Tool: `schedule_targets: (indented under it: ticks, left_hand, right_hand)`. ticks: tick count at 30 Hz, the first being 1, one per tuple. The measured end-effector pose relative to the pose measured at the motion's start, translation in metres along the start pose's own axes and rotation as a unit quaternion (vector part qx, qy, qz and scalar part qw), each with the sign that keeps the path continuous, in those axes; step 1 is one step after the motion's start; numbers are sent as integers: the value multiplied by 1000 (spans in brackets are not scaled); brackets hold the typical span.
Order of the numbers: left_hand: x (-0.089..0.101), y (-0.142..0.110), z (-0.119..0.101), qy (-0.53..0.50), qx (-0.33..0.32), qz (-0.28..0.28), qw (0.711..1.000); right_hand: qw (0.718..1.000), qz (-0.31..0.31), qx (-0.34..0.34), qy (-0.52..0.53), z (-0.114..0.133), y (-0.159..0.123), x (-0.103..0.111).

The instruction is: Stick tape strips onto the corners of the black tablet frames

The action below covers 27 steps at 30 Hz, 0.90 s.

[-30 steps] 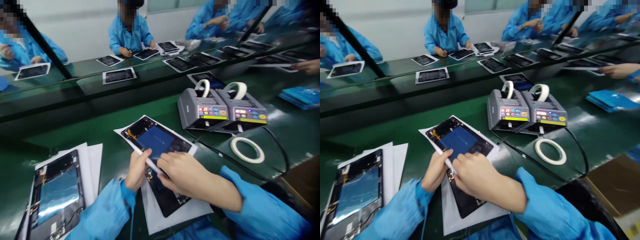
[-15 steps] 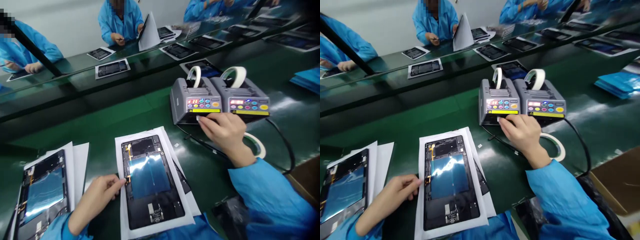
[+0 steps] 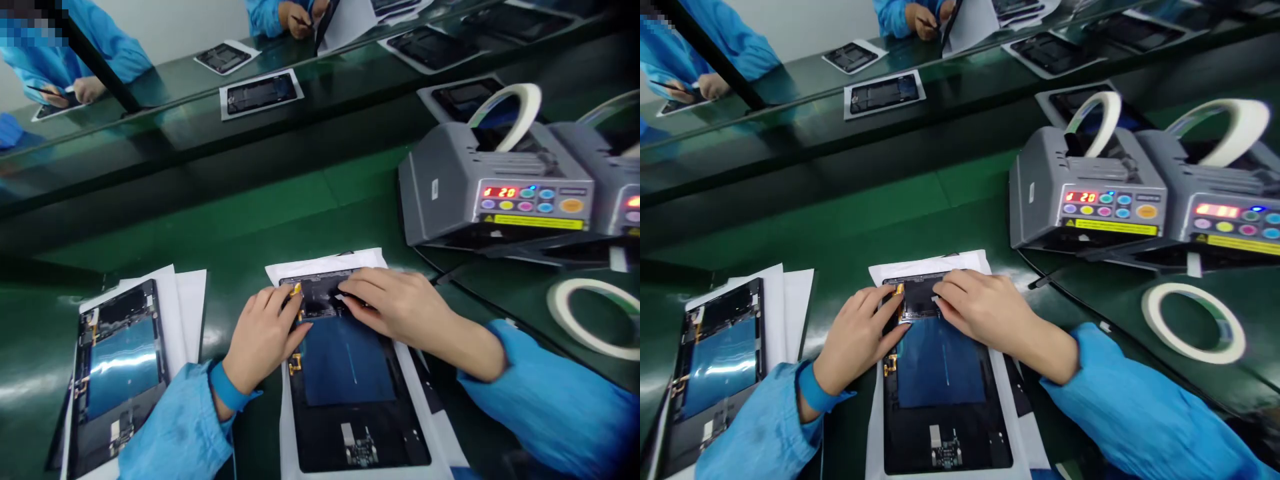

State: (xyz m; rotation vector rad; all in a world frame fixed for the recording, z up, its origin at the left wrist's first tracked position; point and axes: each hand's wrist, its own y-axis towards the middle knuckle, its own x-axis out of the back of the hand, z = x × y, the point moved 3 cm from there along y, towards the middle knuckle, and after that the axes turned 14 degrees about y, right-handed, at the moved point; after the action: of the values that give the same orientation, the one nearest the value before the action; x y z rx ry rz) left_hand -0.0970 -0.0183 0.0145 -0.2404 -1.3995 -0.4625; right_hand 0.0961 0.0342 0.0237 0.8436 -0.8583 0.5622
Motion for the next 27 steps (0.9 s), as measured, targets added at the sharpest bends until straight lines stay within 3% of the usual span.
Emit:
schedule_targets:
  ticks: [3,8,14,18,22,27]
  left_hand:
    - [-6,-3,1,-23,12,-13,1000]
    - [-10,-4,2,-38,20,-16,999]
    - [-9,-3,5,-43,19,-18,999]
    - [0,0,1,-26,17,-38,999]
    - [12,25,-20,-63,-36,-34,997]
    - [12,63,-52,-90,-46,2,995]
  right_hand:
    - [1000,-22,-5,3,-10,18,-17]
    - [999,-34,-7,15,-16,22,-30]
    - [997,-31,40,-66,-16,8,-15]
    - [996,-30,-2,-86,-25,-20,0]
    - [997,-35,-60,-30,-36,-41,4]
    - [997,-50,-61,-3,-43,-43,1]
